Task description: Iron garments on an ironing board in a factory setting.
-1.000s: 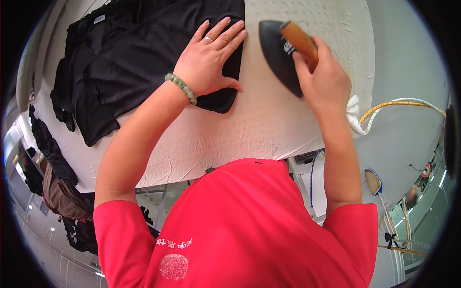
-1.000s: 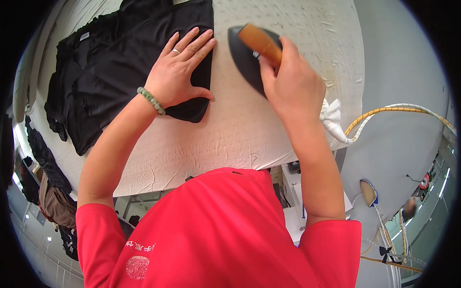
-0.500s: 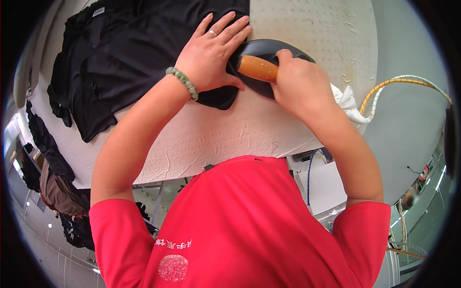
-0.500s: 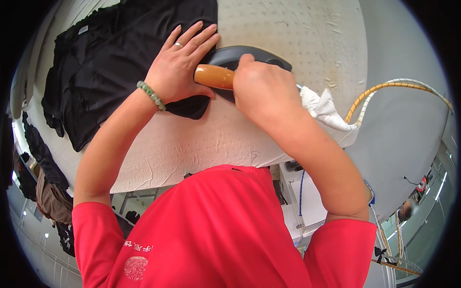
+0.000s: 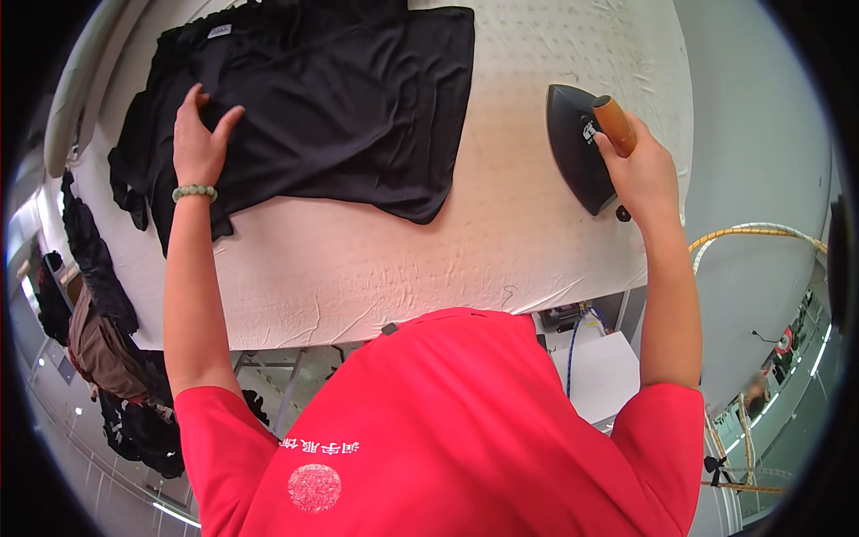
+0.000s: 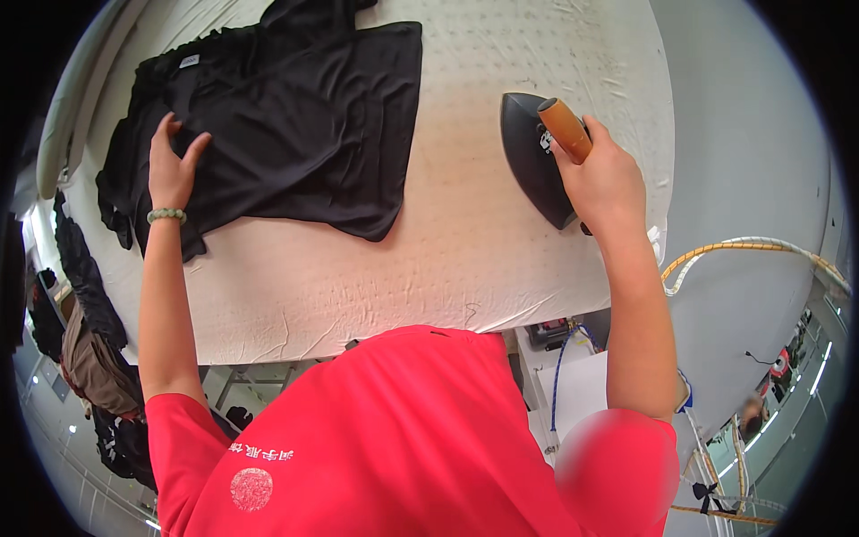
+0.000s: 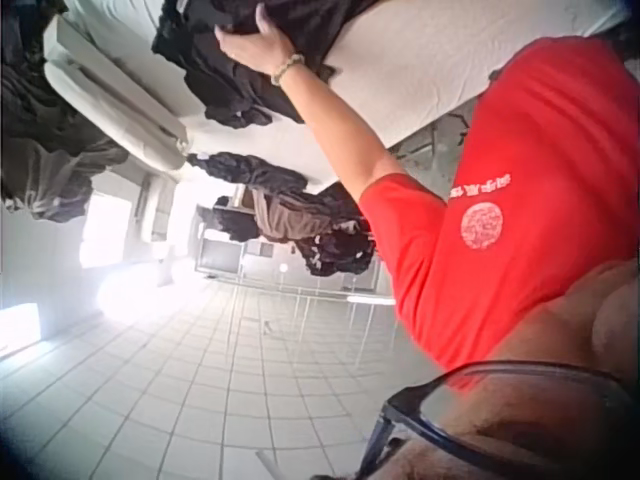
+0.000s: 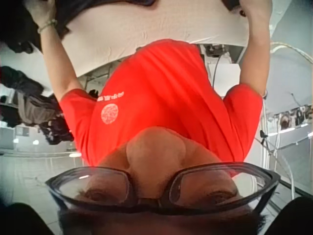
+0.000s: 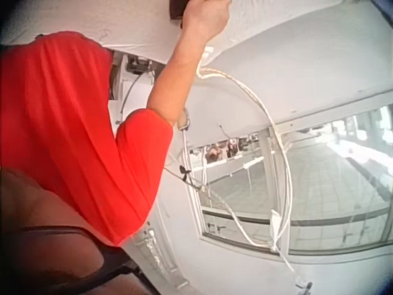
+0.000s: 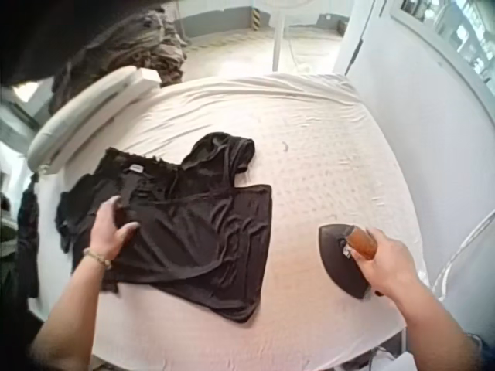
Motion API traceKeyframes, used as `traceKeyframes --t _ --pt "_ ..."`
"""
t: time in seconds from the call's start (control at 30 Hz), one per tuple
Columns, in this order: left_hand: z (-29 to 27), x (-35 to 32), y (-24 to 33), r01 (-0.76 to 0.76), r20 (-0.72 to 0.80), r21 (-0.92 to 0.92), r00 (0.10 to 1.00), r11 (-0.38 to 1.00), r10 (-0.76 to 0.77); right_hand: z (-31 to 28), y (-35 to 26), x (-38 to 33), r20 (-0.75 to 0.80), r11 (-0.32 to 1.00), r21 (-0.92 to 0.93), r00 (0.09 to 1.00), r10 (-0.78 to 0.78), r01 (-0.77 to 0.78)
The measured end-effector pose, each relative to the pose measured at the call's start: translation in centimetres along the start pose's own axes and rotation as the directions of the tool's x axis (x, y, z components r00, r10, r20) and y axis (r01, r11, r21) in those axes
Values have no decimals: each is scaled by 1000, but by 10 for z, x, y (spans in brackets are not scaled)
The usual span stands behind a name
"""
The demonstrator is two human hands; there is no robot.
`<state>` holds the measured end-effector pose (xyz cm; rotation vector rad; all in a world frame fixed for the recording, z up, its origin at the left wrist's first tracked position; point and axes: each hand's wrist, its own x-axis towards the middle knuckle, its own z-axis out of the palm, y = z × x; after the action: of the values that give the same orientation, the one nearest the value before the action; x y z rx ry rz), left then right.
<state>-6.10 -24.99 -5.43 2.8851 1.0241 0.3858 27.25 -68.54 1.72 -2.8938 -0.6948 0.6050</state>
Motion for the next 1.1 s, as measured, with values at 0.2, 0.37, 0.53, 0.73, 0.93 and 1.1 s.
traceKeyframes --t 0.2,0.37,0.53,0.73,0.93,1.1 --pt "-20 -1 -14 109 312 72 942 991 -126 -9 -23 -3 11 1000 21 1000 6 -6" --pt "-51 -14 27 139 121 -128 985 982 -123 0 -54 -16 32 941 160 951 -307 298" --pt "-99 -30 59 171 34 -234 985 957 -168 10 -113 -22 187 784 148 761 -621 603" --pt "-140 -82 56 73 -31 -187 996 980 -80 -1 -105 11 99 902 2 897 -430 432" --pt "-148 -160 69 33 -128 -223 990 974 -63 -17 -32 39 -28 966 -101 970 -240 237" --pt "-145 -267 93 -116 8 -92 993 989 117 -6 -57 -18 -627 673 -367 363 -689 642"
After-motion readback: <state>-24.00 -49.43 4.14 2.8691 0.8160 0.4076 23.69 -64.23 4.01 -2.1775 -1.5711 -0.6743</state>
